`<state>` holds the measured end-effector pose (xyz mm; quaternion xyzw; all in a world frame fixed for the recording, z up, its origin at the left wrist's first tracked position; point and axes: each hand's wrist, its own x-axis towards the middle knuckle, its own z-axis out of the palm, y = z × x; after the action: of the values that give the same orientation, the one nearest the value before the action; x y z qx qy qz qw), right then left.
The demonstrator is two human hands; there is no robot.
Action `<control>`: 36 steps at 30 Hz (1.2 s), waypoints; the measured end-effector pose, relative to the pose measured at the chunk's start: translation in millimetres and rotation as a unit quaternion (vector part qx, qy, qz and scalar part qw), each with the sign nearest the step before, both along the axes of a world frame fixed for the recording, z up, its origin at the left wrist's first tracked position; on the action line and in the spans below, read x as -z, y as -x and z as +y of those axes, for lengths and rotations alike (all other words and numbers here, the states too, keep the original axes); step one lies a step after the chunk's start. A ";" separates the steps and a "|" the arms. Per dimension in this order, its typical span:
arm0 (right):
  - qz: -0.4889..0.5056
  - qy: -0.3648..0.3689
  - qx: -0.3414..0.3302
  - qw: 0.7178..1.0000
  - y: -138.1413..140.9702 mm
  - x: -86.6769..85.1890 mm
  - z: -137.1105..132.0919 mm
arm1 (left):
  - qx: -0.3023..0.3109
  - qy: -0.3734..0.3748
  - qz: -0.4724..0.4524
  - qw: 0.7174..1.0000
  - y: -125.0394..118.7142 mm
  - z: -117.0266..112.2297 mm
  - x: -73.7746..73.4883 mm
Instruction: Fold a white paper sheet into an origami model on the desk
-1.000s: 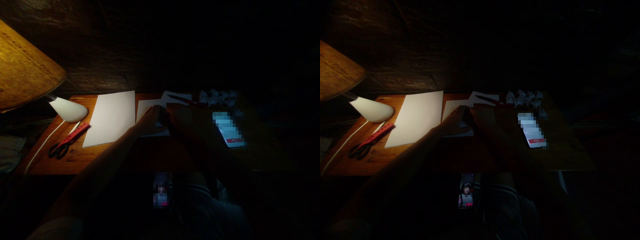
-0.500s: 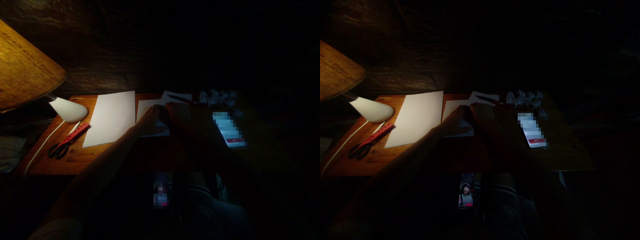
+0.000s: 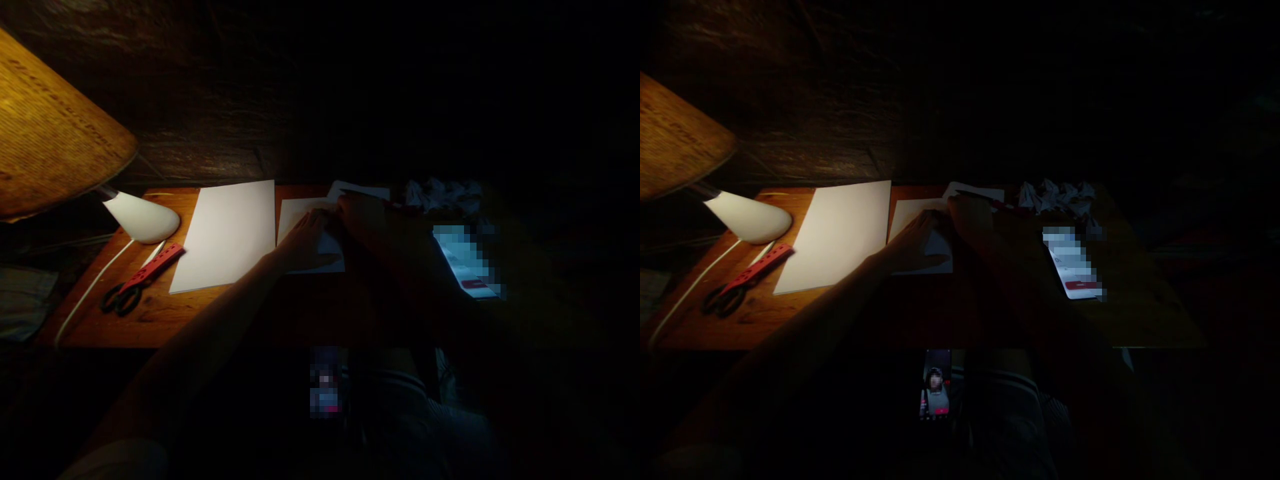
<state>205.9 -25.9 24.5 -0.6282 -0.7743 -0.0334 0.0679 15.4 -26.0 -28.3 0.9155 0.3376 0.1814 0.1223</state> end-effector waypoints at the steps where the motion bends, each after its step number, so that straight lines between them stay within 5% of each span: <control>1: -0.003 0.001 -0.002 1.000 0.0 -0.5 -0.3 | -0.004 -0.003 -0.001 1.000 -0.5 0.6 1.9; 13: -0.023 -0.015 0.001 1.000 2.8 1.0 9.1 | -0.012 0.014 0.019 1.000 -0.9 -4.4 -8.3; 36: -0.021 -0.010 -0.001 1.000 7.7 0.9 24.8 | -0.018 0.007 0.019 1.000 -2.4 -1.8 -2.3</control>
<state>198.2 -1.1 23.6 -0.6262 -0.7756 -0.0542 0.0576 17.8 -27.8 -26.0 0.9118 0.3574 0.1634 0.1192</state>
